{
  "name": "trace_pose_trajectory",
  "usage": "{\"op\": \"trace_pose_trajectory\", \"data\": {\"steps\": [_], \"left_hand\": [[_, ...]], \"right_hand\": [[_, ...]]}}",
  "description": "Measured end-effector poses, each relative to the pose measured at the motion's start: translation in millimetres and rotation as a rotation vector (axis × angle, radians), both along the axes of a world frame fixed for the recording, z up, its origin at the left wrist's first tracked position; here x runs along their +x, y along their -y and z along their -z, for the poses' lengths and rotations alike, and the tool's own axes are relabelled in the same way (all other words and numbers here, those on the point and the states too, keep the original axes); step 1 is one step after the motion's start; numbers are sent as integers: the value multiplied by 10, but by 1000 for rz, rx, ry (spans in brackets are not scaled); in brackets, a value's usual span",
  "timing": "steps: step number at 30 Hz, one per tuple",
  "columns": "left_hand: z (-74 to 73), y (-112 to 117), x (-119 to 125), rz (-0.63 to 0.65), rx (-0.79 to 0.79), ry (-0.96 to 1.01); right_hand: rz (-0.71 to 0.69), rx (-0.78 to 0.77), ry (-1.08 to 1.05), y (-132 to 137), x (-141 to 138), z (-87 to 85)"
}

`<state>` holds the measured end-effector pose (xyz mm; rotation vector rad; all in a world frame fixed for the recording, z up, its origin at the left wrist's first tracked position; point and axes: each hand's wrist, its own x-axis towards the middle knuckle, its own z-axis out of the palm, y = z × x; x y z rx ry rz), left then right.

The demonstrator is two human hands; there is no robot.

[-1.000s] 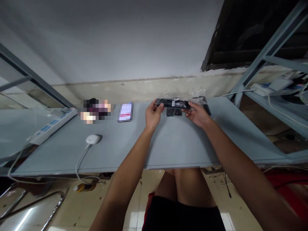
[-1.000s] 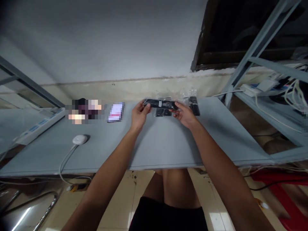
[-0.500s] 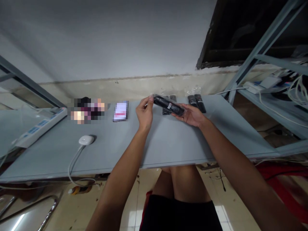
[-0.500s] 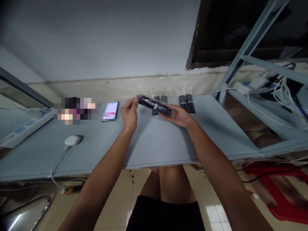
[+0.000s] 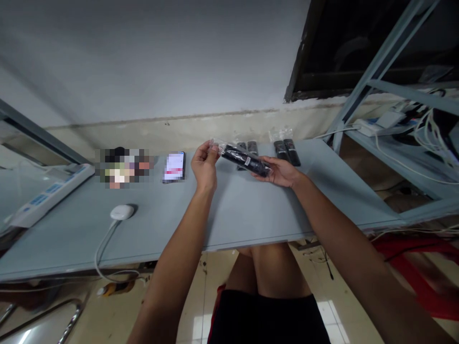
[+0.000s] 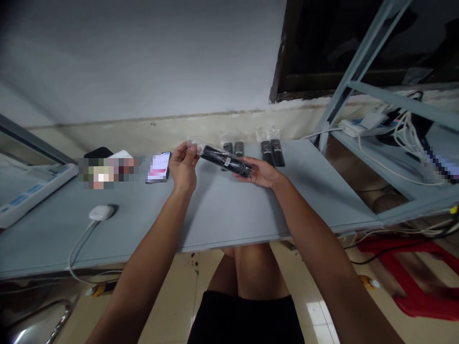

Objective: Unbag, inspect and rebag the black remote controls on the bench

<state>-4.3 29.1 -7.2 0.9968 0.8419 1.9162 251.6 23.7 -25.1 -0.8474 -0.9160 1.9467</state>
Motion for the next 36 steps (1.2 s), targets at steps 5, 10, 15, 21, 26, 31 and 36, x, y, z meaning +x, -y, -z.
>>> {"op": "trace_pose_trajectory", "data": {"steps": [5, 10, 15, 21, 26, 31, 36], "left_hand": [[-55, 11, -32, 89, -84, 140], [-28, -30, -121, -109, -217, 180], [81, -129, -230, -319, -291, 67], [-38, 40, -203, -569, 82, -563], [-11, 212, 23, 43, 470, -1295], [171, 237, 141, 326, 361, -1476], [197, 204, 72, 331, 309, -1498]], "right_hand": [[-81, 63, 41, 3, 39, 2], [-157, 119, 101, -4, 74, 9], [-276, 159, 126, 18, 104, -3], [-295, 184, 159, 3, 117, 42], [-281, 186, 115, -10, 132, 70], [-301, 188, 127, -9, 177, 61], [-265, 166, 140, 34, 229, -22]]}}
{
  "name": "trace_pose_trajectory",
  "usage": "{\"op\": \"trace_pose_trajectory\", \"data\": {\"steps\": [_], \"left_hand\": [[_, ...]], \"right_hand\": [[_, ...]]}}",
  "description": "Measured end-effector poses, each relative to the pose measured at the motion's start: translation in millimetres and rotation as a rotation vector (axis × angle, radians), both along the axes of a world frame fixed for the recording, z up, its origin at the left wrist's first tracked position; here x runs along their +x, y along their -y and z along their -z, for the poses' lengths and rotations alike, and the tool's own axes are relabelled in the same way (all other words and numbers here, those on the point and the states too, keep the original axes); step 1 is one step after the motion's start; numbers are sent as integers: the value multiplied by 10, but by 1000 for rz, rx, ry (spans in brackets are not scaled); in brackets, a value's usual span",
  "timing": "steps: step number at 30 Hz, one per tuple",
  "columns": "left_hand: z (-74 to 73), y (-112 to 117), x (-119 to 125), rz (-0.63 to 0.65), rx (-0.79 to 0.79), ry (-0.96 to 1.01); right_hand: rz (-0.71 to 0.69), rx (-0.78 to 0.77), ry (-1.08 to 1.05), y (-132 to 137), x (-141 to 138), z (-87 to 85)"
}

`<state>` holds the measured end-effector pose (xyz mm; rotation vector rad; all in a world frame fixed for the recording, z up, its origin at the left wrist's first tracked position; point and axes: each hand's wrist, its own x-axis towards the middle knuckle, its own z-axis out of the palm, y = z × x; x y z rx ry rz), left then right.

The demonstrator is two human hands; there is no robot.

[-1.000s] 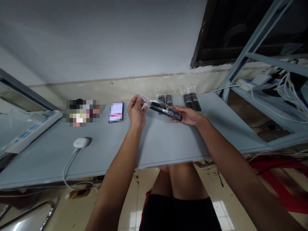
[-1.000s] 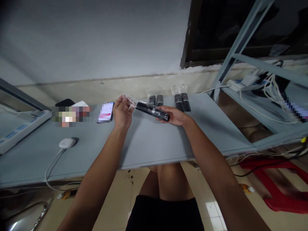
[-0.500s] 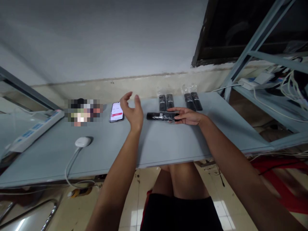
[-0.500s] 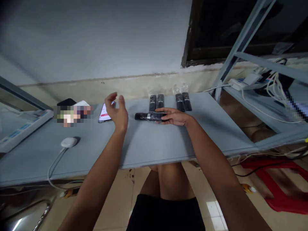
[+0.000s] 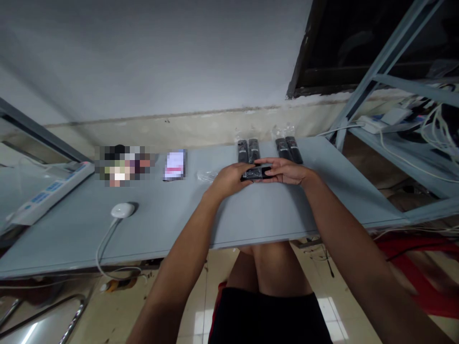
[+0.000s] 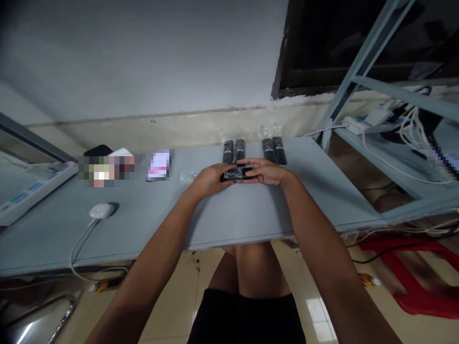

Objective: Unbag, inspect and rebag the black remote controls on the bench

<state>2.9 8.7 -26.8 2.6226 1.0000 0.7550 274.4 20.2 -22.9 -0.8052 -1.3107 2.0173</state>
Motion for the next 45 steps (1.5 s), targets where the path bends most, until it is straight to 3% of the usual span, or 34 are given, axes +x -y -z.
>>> {"op": "trace_pose_trajectory", "data": {"steps": [5, 14, 23, 30, 37, 45], "left_hand": [[-18, -38, -64, -59, -58, 31], [-61, -47, -125, -115, -82, 68], [-49, -40, -144, -155, -89, 66], [-94, 38, -86, -139, -87, 37], [-133, 99, -12, -73, -89, -5], [-203, 131, -5, -22, -97, 68]], "right_hand": [[119, 56, 85, -13, 62, -41], [485, 289, 172, -113, 38, 21], [1036, 655, 121, -180, 35, -35], [1208, 815, 218, -62, -86, -108], [1093, 829, 286, 35, -244, -112], [563, 734, 520, -17, -226, 99]]}}
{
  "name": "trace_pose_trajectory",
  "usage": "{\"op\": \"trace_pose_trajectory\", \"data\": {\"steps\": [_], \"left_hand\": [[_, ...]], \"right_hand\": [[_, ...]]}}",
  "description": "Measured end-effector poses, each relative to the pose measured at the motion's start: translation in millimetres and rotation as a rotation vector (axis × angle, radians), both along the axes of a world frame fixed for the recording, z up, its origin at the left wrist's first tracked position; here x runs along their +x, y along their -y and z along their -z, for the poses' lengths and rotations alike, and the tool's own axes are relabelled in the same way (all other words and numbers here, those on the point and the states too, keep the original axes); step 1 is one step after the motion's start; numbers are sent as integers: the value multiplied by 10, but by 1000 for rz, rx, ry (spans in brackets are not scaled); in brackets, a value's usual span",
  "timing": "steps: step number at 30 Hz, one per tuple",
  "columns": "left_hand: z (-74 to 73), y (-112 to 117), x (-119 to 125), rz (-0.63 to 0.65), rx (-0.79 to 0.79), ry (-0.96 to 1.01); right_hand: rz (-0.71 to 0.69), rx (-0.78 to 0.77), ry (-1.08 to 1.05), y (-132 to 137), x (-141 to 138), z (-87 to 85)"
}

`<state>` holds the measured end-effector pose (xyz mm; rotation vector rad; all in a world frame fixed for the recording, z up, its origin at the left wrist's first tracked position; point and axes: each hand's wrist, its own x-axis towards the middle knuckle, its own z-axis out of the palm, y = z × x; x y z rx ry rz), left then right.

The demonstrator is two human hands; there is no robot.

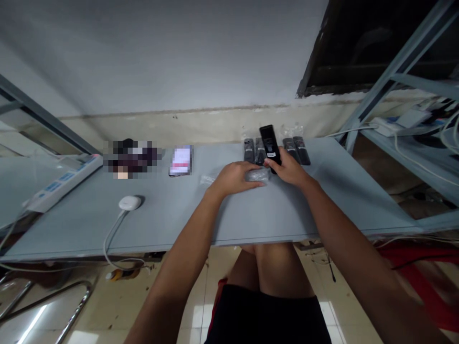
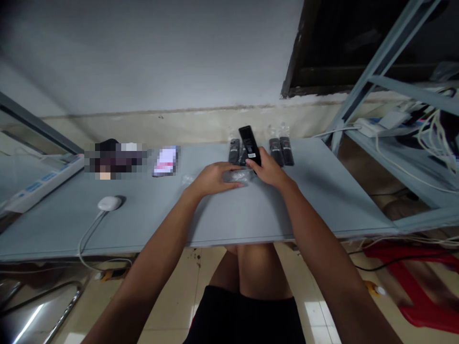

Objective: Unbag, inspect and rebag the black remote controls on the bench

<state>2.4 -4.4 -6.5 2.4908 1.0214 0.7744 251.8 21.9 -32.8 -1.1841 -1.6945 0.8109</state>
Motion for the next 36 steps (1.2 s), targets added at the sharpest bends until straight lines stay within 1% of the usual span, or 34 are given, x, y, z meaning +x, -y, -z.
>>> {"op": "trace_pose_trajectory", "data": {"steps": [2, 4, 6, 8, 11, 14, 17, 20, 25, 28, 33, 36], "left_hand": [[-18, 1, 9, 6, 18, 81], [-29, -9, 18, -6, 53, 175], [-34, -29, 24, -41, 108, 249], [-38, -50, 23, -79, 171, 282], [-44, -73, 16, -120, 259, 243], [-38, -81, 12, -147, 314, 151], [-17, -83, 10, -144, 315, 62], [3, -80, 12, -139, 311, 20], [0, -64, 20, -161, 352, -64], [-4, -69, 6, -185, 371, -148], [1, -101, -65, -251, 348, -208], [6, -117, -108, -283, 316, -225]], "right_hand": [[-41, -32, 70, -1, -22, 18], [-60, -11, 92, -10, -42, 15], [-47, 46, 70, -24, -57, 1], [-5, 82, 14, -28, -69, -22], [33, 17, -109, -6, -91, -56], [-14, -87, -222, 23, -122, -69], [-73, -146, -261, 36, -145, -58], [-113, -202, -306, 43, -148, -55], [-147, -262, -379, 40, -141, -54], [-116, -217, -302, 1, -137, -6], [24, 20, -17, -80, -59, 66], [87, 61, 31, -106, 7, 73]]}}
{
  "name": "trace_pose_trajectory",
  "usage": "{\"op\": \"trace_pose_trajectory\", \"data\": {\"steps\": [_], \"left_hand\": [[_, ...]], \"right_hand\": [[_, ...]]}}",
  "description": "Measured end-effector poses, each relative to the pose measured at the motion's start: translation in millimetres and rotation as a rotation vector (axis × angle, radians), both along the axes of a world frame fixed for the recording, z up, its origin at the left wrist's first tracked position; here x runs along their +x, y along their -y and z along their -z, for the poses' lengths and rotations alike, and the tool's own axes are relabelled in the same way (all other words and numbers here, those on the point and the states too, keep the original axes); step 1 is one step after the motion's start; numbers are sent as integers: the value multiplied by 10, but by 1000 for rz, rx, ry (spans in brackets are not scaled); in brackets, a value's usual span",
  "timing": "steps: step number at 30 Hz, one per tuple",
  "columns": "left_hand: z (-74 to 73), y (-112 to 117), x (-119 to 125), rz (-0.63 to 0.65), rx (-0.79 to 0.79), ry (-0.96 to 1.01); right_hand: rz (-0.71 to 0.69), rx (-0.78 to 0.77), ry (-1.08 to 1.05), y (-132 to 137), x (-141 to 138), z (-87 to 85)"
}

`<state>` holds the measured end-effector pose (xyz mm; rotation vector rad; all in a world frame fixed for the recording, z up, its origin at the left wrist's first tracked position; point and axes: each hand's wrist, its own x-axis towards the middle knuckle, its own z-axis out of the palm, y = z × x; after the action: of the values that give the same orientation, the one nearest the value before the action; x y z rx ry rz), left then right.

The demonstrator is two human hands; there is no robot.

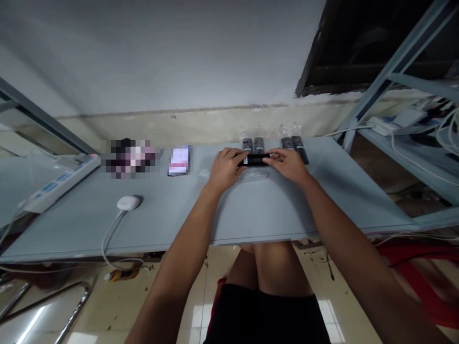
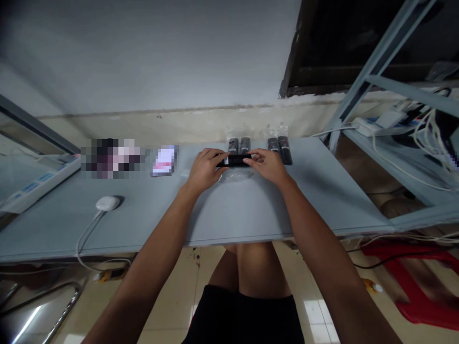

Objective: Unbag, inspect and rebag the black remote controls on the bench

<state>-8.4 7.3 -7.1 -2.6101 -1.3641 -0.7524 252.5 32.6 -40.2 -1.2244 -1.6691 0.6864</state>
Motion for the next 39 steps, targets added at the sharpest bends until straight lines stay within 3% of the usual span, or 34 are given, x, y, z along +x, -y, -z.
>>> {"op": "trace_pose_trajectory", "data": {"steps": [8, 14, 29, 39], "left_hand": [[8, -56, -102, -89, -37, 45], [1, -90, -186, -167, -33, 97], [21, -112, -210, -161, -48, 79], [20, -107, -201, -148, -57, 89]], "right_hand": [[-89, -138, -183, -22, 42, -17], [-152, -125, -282, -42, 83, -25], [-111, -4, -257, -120, 157, 46], [-111, -21, -199, -113, 171, 37]]}}
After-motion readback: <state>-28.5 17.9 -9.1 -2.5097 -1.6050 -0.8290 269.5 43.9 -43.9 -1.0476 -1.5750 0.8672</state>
